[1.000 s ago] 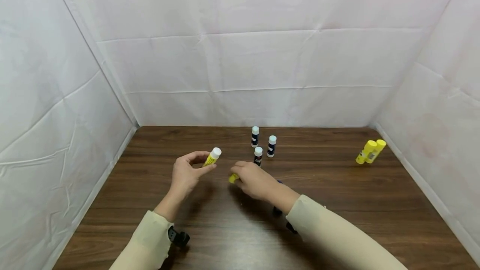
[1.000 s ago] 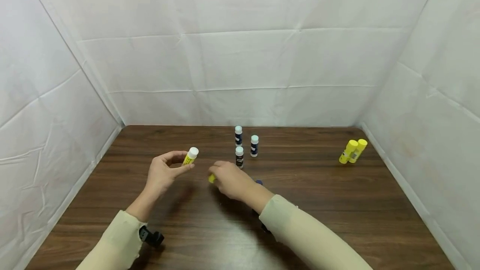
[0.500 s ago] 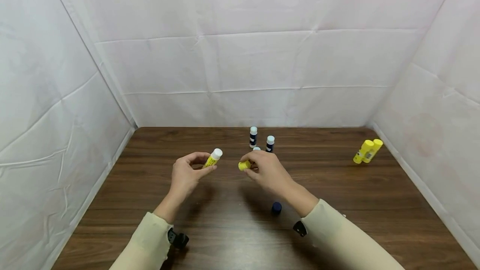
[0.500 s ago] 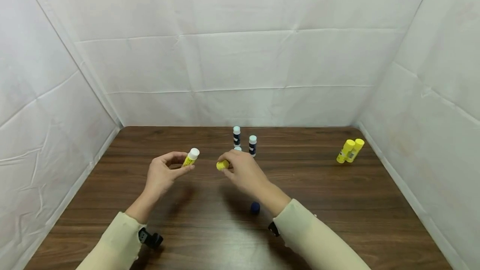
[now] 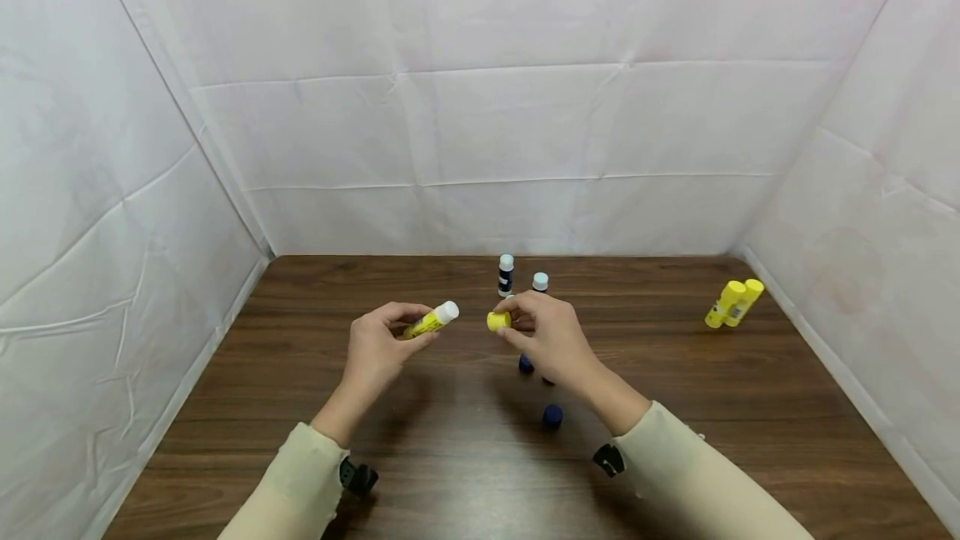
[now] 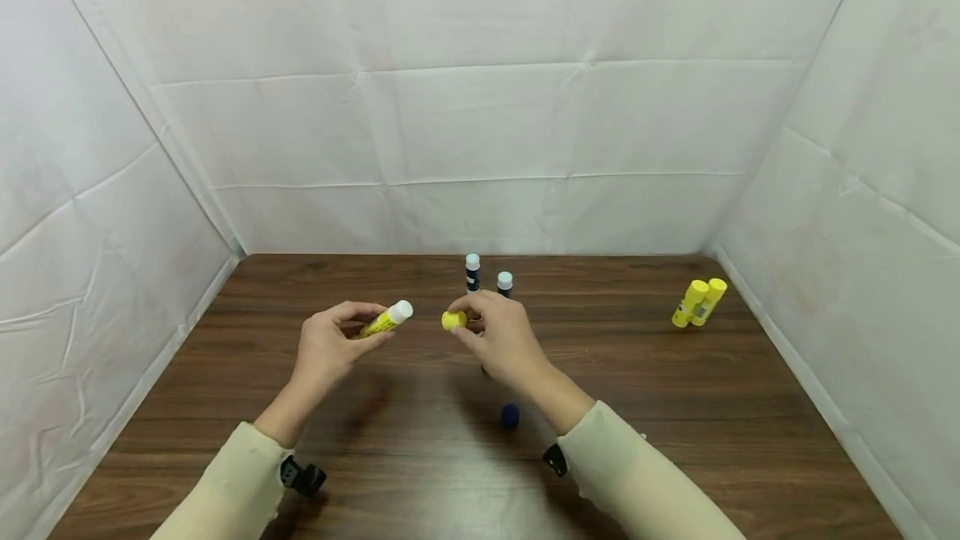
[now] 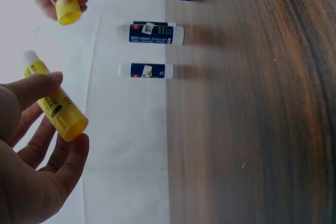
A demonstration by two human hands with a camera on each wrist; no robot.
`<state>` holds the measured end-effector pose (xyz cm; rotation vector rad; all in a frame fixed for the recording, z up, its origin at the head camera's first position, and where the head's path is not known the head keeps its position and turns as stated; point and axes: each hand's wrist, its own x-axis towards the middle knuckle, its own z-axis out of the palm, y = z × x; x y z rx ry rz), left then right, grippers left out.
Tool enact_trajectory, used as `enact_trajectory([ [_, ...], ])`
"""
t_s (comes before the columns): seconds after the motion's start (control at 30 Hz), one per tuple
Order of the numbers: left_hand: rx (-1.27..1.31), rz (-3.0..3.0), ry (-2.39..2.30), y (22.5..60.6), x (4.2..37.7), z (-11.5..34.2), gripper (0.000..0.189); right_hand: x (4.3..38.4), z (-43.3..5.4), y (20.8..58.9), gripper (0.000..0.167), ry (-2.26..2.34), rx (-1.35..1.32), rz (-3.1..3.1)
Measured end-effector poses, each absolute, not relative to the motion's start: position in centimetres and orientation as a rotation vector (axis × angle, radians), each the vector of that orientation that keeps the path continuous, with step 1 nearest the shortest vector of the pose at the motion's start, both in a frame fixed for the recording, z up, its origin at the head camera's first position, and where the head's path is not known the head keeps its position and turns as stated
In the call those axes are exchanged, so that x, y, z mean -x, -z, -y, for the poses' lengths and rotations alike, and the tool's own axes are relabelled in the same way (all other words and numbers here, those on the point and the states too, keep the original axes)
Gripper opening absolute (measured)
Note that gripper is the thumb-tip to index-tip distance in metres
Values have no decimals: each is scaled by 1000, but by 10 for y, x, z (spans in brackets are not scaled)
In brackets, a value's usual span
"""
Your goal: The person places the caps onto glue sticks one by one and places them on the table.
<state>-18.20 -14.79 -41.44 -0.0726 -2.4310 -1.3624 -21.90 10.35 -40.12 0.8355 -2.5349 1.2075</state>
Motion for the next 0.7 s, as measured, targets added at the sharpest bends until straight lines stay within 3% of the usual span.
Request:
enact_trajectory([
  [0.7,410,2439,784,401,179,134,30,210,-103,403,24,-1531,-749,2466],
])
